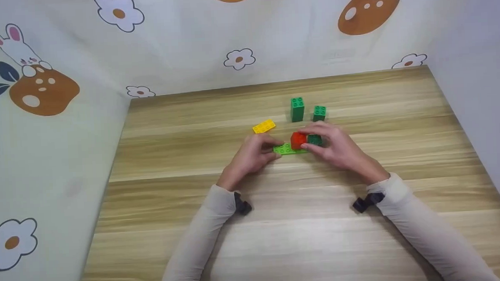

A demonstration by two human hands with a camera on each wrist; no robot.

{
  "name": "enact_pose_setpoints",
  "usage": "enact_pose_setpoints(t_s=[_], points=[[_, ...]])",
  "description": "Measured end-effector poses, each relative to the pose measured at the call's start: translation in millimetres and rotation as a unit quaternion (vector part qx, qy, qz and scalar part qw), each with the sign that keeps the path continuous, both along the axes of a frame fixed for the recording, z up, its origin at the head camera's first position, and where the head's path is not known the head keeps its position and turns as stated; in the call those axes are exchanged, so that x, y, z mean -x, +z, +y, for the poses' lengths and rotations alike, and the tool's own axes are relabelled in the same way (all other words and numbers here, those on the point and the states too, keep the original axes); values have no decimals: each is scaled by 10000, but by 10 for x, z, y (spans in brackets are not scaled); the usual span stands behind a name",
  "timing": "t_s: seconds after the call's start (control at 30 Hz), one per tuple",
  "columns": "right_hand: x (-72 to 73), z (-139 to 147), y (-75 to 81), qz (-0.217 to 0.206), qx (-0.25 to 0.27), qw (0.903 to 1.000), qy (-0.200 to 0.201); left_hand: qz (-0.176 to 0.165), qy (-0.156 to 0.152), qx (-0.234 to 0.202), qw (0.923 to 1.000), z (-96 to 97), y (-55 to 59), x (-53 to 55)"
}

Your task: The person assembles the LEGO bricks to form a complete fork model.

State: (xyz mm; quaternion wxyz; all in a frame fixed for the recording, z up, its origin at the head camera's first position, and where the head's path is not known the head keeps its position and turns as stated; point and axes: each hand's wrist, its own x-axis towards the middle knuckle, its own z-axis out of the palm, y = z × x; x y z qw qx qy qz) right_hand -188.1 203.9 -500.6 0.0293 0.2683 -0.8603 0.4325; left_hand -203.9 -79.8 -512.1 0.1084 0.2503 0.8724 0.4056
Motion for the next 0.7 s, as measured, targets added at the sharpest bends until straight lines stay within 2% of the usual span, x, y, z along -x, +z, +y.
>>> enact_pose_setpoints(t_s=[0.33, 0.7], points=[[31, -38, -95, -113, -140, 9998, 96, 9, 18, 58, 10000, 1, 6, -2], [43, -69, -65, -297, -254, 9992, 130, -2, -27, 22, 10000, -2, 5, 1]])
